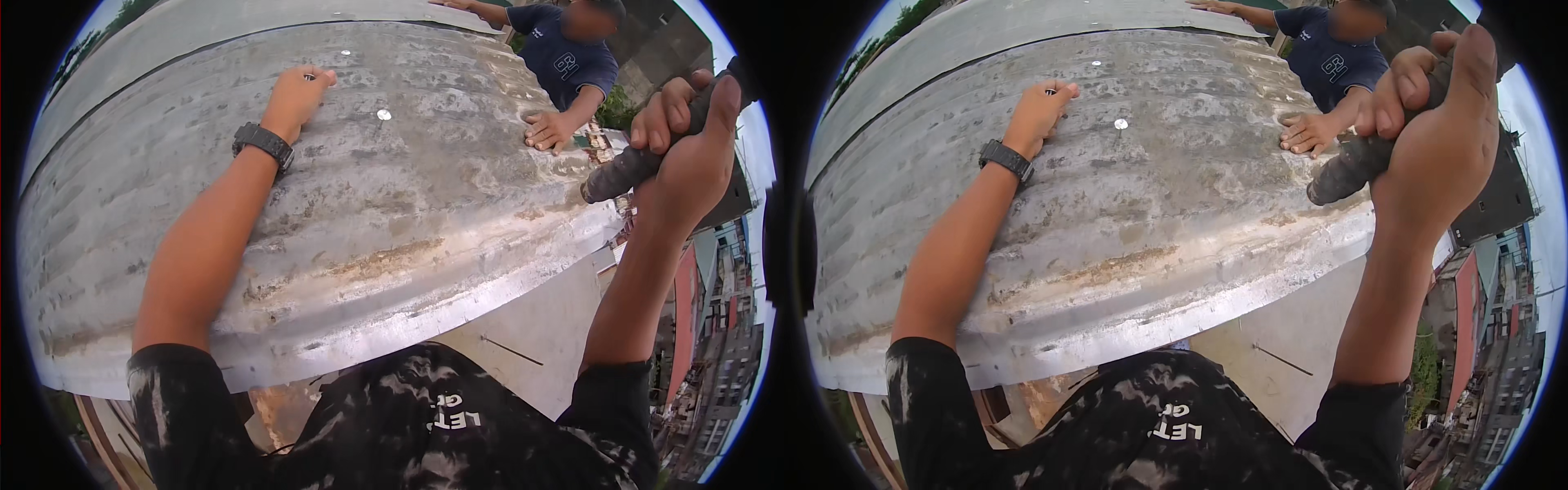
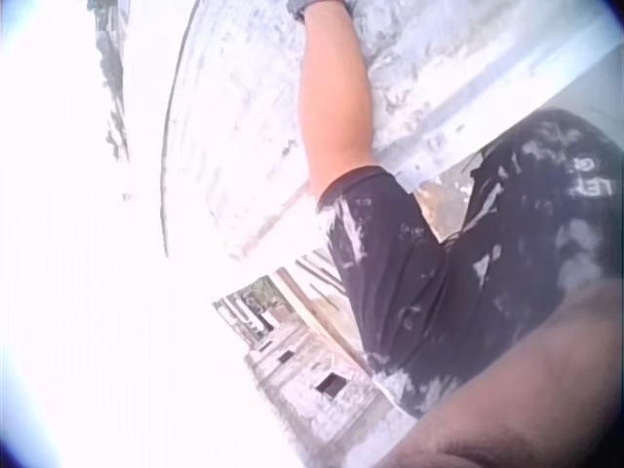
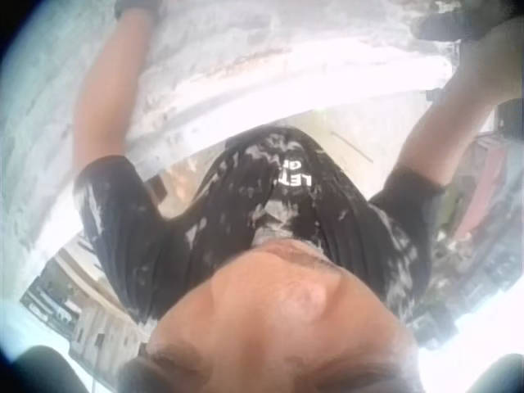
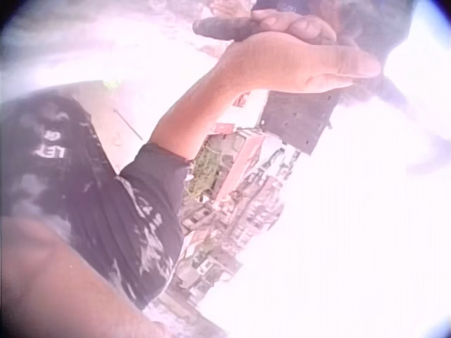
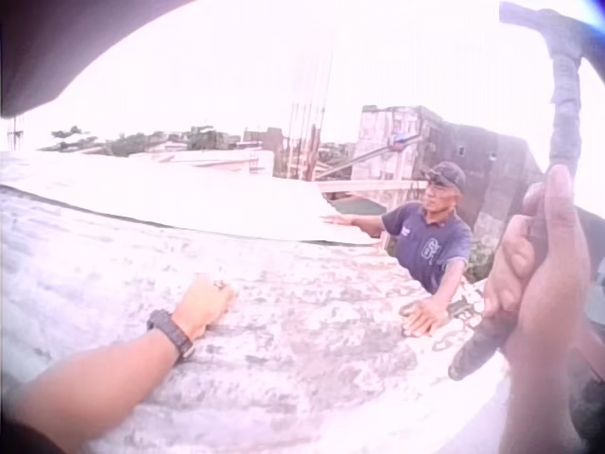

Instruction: The person places nails with washers into pre-drilled holes on a corrugated metal sheet and uses a hammer to secure them while working on a roof with another person.

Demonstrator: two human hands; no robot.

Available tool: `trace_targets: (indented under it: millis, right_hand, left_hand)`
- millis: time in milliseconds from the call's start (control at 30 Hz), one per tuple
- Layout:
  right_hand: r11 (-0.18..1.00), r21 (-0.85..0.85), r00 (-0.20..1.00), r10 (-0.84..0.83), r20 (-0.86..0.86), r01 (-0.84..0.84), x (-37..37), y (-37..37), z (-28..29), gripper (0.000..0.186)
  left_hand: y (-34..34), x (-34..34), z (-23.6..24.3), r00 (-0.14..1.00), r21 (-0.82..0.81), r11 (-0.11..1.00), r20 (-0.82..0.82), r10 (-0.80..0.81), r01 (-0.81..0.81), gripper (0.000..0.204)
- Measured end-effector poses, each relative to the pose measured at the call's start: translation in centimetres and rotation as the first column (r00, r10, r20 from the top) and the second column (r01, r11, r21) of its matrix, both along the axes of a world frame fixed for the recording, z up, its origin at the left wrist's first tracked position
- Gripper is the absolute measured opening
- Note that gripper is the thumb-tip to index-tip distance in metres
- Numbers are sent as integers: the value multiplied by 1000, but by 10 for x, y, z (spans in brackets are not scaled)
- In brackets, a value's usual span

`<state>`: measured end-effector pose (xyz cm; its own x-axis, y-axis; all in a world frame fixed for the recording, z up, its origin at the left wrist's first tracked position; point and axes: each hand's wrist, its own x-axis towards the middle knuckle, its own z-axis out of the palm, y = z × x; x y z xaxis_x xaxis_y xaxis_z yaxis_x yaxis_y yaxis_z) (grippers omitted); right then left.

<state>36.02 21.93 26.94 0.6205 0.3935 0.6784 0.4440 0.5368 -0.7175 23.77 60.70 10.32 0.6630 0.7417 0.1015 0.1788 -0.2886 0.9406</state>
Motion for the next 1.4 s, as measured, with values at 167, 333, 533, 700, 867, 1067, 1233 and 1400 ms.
trace_targets:
  millis: [167,333,533,700,867,1067,1233,1400]
  right_hand:
    - [481,-766,844,91,529,428,-4,15,-157,50]
    - [656,-755,1000,-19,7,17,-18,-2,-33,39]
    - [974,76,967,-223,126,215,-34,8,5,37]
    - [264,-881,894,116,434,393,-19,20,-132,40]
    - [759,-646,996,-89,28,86,-33,2,-32,41]
    - [965,-100,969,-235,73,242,-36,23,-29,35]
    - [302,-887,920,69,385,349,-13,14,-120,51]
    - [860,-464,977,-201,73,212,-24,8,-32,37]
  left_hand:
    - [-4,11,2,998,7,998,26,-55,55,27]
    - [0,-1,-2,999,-55,998,36,-14,16,26]
    - [1,7,-1,996,-38,998,73,-54,57,27]
    - [-5,3,1,994,-70,996,93,-53,60,27]
    - [6,-2,-4,997,-70,998,77,0,5,27]
    - [-4,2,3,993,-114,992,107,-41,53,27]
    - [-7,3,5,994,-165,986,110,12,6,26]
    - [1,0,-4,996,-129,992,85,17,-6,25]
